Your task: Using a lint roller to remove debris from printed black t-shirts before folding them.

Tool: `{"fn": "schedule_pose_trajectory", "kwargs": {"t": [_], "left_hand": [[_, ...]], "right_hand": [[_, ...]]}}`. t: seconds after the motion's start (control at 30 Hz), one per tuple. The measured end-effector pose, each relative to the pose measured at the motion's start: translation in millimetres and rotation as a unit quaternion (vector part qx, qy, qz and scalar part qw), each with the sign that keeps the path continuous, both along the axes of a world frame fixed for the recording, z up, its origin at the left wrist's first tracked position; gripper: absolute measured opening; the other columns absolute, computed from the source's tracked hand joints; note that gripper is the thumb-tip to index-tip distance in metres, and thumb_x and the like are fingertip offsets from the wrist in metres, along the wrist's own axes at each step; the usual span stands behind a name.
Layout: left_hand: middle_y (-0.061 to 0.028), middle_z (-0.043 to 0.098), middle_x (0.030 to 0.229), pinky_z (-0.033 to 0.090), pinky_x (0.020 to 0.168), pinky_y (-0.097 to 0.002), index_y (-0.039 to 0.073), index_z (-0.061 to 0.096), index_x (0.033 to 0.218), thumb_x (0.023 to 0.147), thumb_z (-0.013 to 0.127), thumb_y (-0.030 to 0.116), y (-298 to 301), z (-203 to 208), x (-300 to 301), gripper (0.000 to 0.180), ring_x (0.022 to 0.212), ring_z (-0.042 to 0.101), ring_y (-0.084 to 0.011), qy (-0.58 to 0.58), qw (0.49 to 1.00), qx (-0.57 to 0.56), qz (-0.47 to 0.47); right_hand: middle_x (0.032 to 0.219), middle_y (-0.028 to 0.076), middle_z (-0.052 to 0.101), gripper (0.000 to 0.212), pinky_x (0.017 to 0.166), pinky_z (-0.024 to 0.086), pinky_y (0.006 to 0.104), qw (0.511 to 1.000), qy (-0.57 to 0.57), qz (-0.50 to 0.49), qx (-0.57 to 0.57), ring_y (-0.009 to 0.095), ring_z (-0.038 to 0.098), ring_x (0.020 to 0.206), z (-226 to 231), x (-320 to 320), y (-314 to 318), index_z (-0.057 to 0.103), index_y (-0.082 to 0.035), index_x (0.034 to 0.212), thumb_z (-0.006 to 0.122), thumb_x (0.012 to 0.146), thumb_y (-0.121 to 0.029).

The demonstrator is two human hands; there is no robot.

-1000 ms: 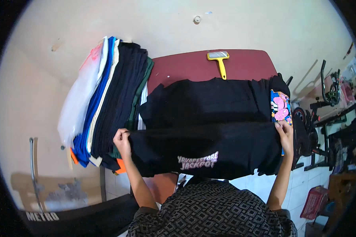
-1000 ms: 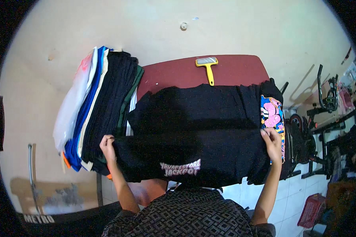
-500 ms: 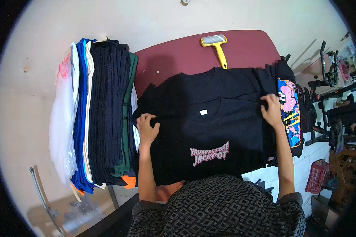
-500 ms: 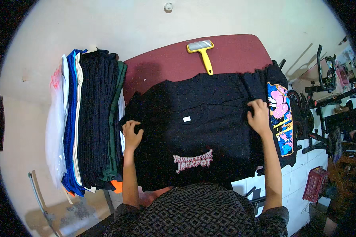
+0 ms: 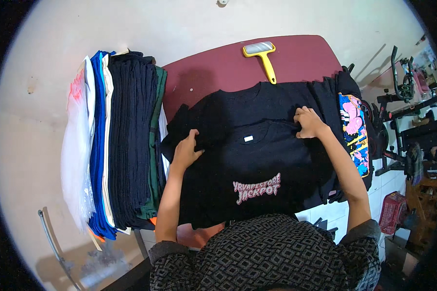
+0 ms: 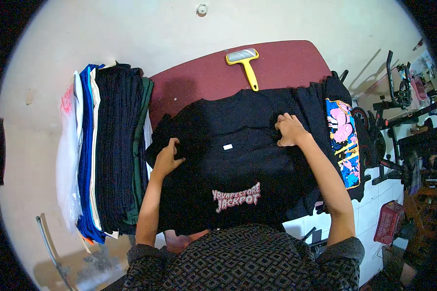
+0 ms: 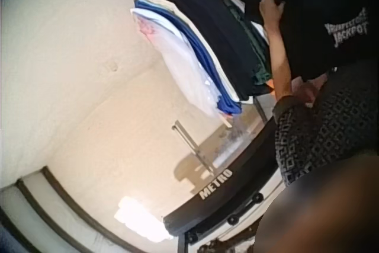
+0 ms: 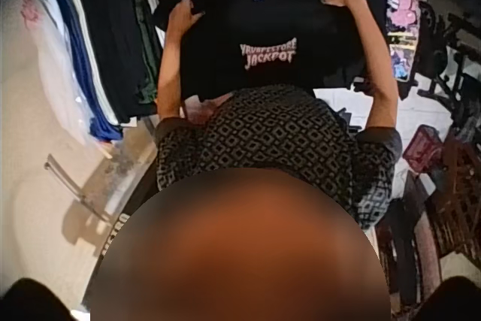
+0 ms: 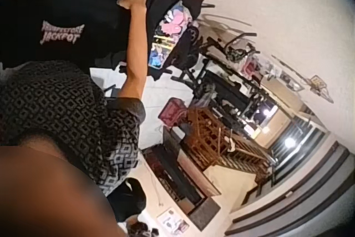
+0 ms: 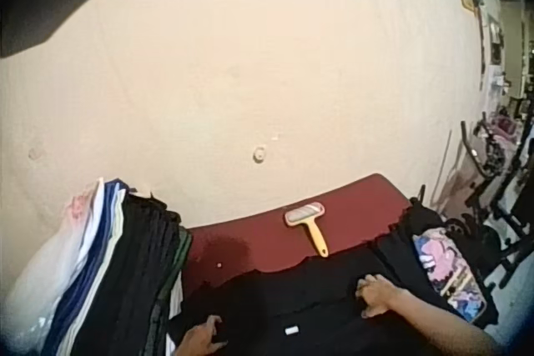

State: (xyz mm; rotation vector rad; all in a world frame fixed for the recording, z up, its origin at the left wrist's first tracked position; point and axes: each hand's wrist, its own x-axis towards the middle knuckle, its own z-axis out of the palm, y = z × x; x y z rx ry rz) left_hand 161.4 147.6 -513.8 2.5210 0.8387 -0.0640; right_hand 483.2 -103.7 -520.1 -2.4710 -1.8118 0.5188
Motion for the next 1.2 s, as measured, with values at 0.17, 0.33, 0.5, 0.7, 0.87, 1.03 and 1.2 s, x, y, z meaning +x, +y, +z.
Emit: {"fn": "schedule_pose_trajectory", "kwargs": {"t": [0.17,0.33,0.5,0.7,0.87,1.03,1.2], "left_hand": [[-0.0115,0.054,0.088,0.044,0.071,-0.0379,0.005,0.054,0.085,0.061,0.067,0.005,-14.7,5.6,-26.0,0.028,0.085,0.053,-0.0319,0.044,0.999,0.002,-0.019],[-0.0076,0.055,0.091,0.040,0.079,-0.0374,0.009,0.060,0.088,0.059,0.061,0.000,-35.6,16.5,-65.7,0.030,0.091,0.050,-0.0288,-0.042,0.975,0.212,0.048],[-0.0084,0.058,0.094,0.033,0.088,-0.0355,0.008,0.060,0.089,0.054,0.047,-0.005,-98.2,32.3,-117.9,0.039,0.097,0.051,-0.0277,-0.239,0.910,0.308,0.141],[-0.0139,0.056,0.093,0.040,0.086,-0.0370,-0.004,0.054,0.100,0.074,0.051,0.009,-206.3,61.9,-159.4,0.028,0.090,0.052,-0.0251,-0.426,0.726,0.414,0.346],[-0.0150,0.055,0.097,0.045,0.083,-0.0360,-0.003,0.052,0.103,0.083,0.040,0.019,-258.0,104.0,-210.1,0.032,0.088,0.054,-0.0240,-0.467,0.671,0.446,0.364],[-0.0123,0.055,0.089,0.044,0.084,-0.0343,-0.003,0.051,0.099,0.079,0.049,0.019,-248.2,110.4,-310.5,0.030,0.082,0.055,-0.0238,-0.619,0.607,0.347,0.357],[-0.0132,0.057,0.088,0.046,0.082,-0.0401,0.002,0.050,0.105,0.080,0.048,0.019,-283.0,181.6,-297.1,0.030,0.080,0.056,-0.0232,-0.794,0.485,-0.010,0.367]], "right_hand": [[0.097,0.010,0.060,0.046,0.086,0.038,0.0397,0.995,-0.003,-0.052,-0.082,0.027,0.054,0.098,12.8,-1.9,-24.5,0.059,-0.007,0.100,0.069,0.057,-0.021],[0.096,0.011,0.058,0.030,0.082,0.041,0.0366,0.992,-0.052,-0.036,0.105,0.027,0.053,0.095,17.5,-12.1,-80.7,0.059,-0.006,0.093,0.066,0.064,-0.009],[0.082,0.011,0.055,0.025,0.075,0.040,0.0351,0.940,0.043,-0.082,0.328,0.031,0.050,0.081,60.2,-62.4,-148.1,0.057,-0.002,0.080,0.061,0.055,0.002],[0.077,0.012,0.061,0.022,0.068,0.047,0.0298,0.862,0.096,-0.134,0.479,0.025,0.060,0.073,108.4,-126.2,-240.6,0.056,0.001,0.074,0.056,0.052,0.005],[0.073,0.012,0.062,0.022,0.064,0.048,0.0354,0.753,0.114,-0.125,0.636,0.025,0.060,0.070,149.1,-160.6,-315.4,0.055,0.000,0.084,0.061,0.064,-0.003],[0.068,0.008,0.053,0.014,0.056,0.046,0.0363,0.726,0.196,0.061,0.656,0.020,0.053,0.058,179.8,-151.2,-399.3,0.052,-0.006,0.091,0.054,0.080,-0.014],[0.068,0.009,0.054,0.008,0.040,0.045,0.0279,0.752,0.229,0.132,0.603,0.020,0.054,0.052,195.6,-156.2,-421.7,0.052,-0.010,0.087,0.055,0.079,-0.012]]}}
